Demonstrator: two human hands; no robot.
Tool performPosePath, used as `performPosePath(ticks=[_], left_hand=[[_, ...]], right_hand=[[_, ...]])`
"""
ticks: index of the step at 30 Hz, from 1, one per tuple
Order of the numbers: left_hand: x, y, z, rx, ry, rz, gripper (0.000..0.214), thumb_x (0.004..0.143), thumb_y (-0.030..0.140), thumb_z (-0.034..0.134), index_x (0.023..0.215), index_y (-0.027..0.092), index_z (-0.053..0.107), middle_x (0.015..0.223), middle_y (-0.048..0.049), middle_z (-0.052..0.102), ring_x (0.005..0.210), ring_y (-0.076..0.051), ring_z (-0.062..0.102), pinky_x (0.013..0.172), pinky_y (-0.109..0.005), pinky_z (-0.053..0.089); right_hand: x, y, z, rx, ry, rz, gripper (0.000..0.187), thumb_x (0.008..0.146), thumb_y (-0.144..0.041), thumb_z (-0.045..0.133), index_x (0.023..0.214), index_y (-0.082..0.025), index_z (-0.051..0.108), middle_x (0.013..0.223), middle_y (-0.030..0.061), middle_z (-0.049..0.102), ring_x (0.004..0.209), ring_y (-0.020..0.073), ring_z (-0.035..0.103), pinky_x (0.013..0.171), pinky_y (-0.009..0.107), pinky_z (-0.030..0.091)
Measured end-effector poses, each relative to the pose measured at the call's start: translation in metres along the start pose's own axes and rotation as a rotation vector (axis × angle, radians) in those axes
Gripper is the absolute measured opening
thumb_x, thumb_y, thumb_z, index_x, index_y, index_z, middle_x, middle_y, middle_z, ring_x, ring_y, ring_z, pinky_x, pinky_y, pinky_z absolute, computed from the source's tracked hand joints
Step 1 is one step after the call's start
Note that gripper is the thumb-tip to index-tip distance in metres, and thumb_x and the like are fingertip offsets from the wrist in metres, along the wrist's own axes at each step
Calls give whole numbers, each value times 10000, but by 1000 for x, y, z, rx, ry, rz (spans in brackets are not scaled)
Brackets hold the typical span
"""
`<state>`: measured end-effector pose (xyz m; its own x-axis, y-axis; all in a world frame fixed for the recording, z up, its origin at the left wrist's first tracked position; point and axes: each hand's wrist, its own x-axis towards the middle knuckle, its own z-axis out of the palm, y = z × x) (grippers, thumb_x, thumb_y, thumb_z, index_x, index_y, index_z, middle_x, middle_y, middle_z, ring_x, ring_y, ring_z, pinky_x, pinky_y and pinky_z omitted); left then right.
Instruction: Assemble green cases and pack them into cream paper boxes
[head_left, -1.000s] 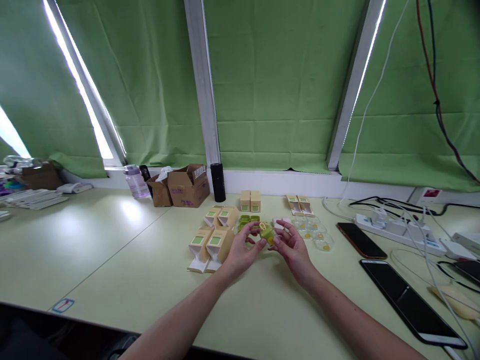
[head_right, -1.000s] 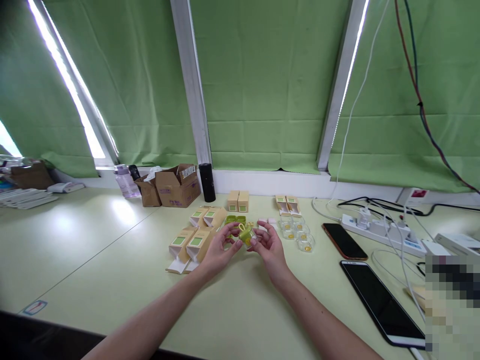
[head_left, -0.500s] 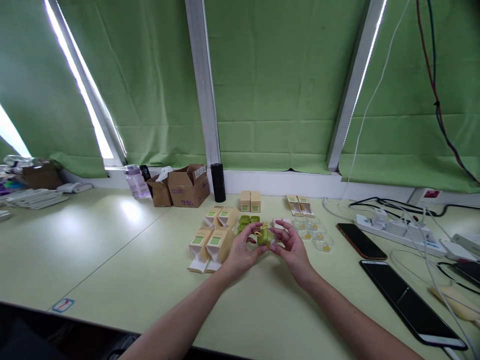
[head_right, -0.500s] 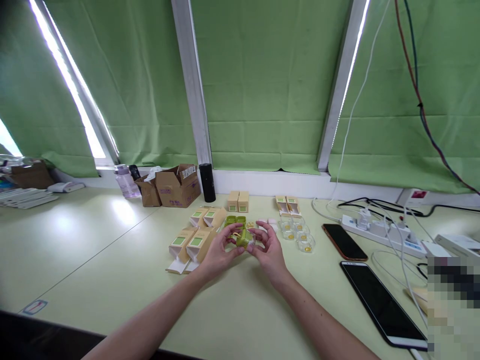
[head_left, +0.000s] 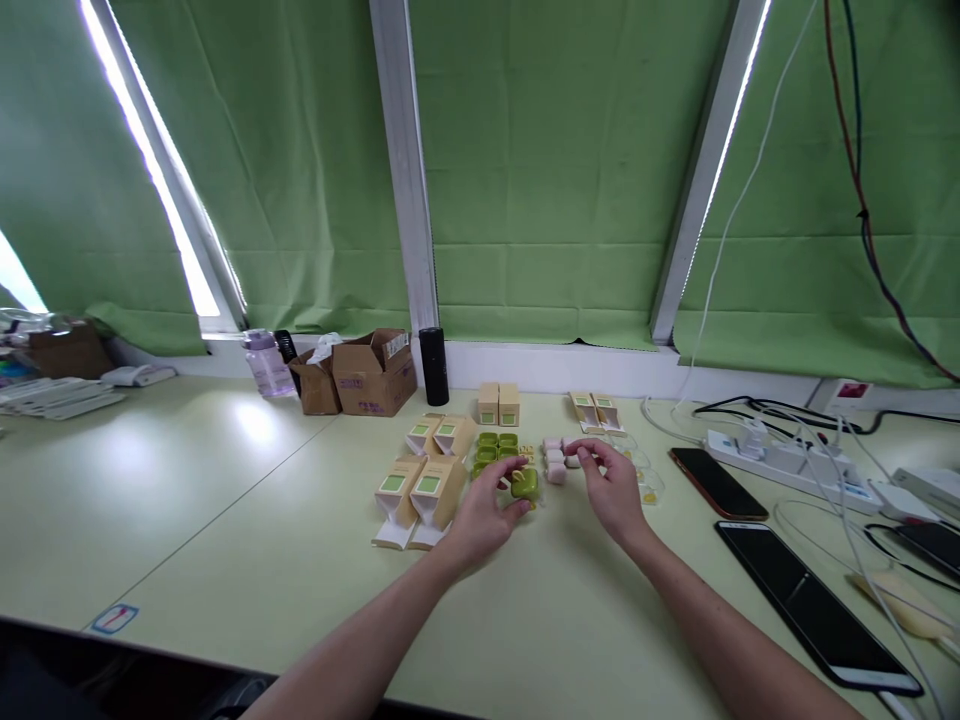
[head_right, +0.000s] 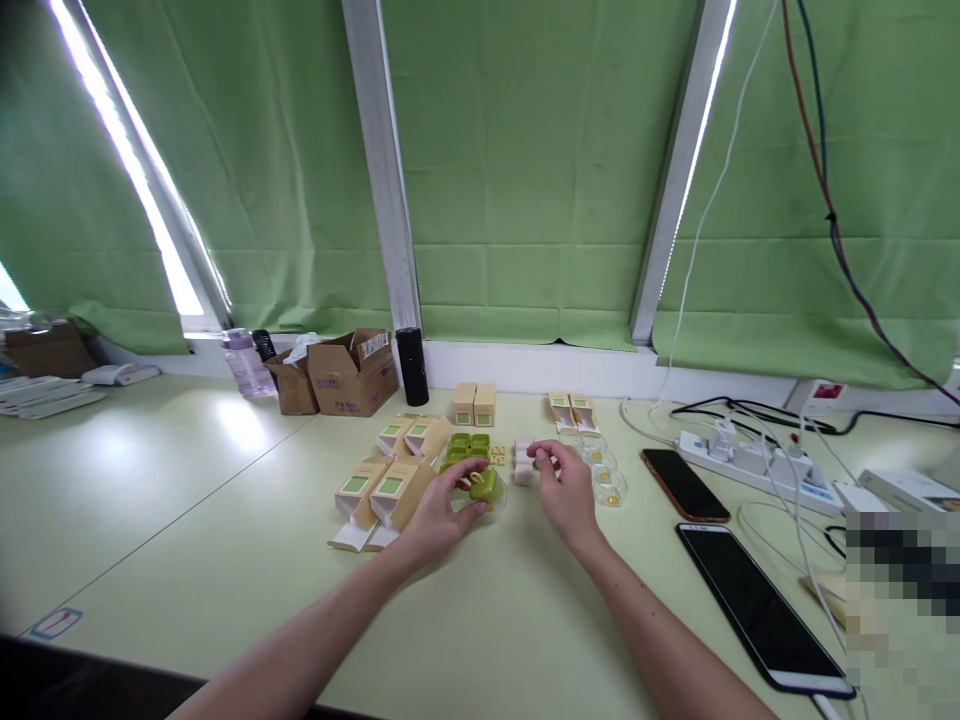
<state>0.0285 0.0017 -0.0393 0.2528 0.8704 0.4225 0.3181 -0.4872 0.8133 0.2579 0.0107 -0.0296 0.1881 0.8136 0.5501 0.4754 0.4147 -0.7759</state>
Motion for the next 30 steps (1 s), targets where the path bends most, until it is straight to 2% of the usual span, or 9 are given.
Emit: performPosePath(ticks=[2,3,6,9,12,16,20,26,30], left_hand=[[-3,2,0,42,-25,-4,575,803,147,767,1359,246,660,1331,-100,704,1178,-279,651,1096,-485,520],[-4,4,0,58,-40,-1,573,810,147,757,1364,251,656,1337,-96,700,1191,-284,645,1104,-487,514],[-8,7,-1,82,-80,13,559,813,151,752,1352,268,660,1339,-97,699,1226,-316,635,1124,-516,498],[-9,8,-1,94,-95,14,552,803,166,773,1333,281,673,1315,-108,709,1248,-354,631,1130,-553,487],[-9,8,-1,109,-105,-5,554,803,181,775,1338,278,671,1307,-112,712,1255,-366,630,1127,-563,484],[-8,8,0,139,-128,-2,558,777,181,790,1320,254,682,1296,-116,713,1245,-365,635,1109,-538,495],[-8,8,1,168,-142,0,562,760,173,804,1306,245,694,1287,-121,717,1235,-365,634,1100,-527,492],[-9,12,1,218,-173,-14,559,751,170,819,1291,252,697,1274,-121,717,1217,-366,630,1073,-532,493],[-10,16,1,273,-184,3,545,759,171,812,1286,238,690,1264,-119,719,1211,-352,637,1067,-504,497]], right_hand=[[18,9,-7,-310,-61,22,427,1047,-431,384,1016,-236,763,1096,84,792,1027,272,694,873,391,529],[28,13,-11,-376,-77,41,425,1043,-412,386,1044,-224,767,1115,92,793,1043,278,691,878,392,525],[59,23,-21,-515,-115,62,386,1021,-338,425,1127,-217,776,1170,111,786,1168,308,646,980,422,471],[85,32,-29,-661,-196,74,390,1020,-290,422,1104,-216,796,1196,137,777,1266,337,585,1049,461,402],[102,41,-32,-781,-294,94,445,1051,-344,381,1101,-200,798,1222,160,763,1319,348,545,1093,499,352],[112,53,-25,-889,-422,106,559,1088,-458,295,1065,-200,791,1286,147,738,1370,329,508,1133,508,306],[117,62,-16,-967,-497,125,651,1096,-513,223,1034,-192,786,1310,161,721,1396,332,484,1144,513,283],[120,69,-11,-1026,-536,145,669,1098,-511,194,1043,-201,784,1242,183,736,1367,348,510,1121,535,288],[118,69,-10,-1028,-503,96,620,1102,-476,229,1038,-192,777,1223,190,740,1350,342,533,1127,531,273]])
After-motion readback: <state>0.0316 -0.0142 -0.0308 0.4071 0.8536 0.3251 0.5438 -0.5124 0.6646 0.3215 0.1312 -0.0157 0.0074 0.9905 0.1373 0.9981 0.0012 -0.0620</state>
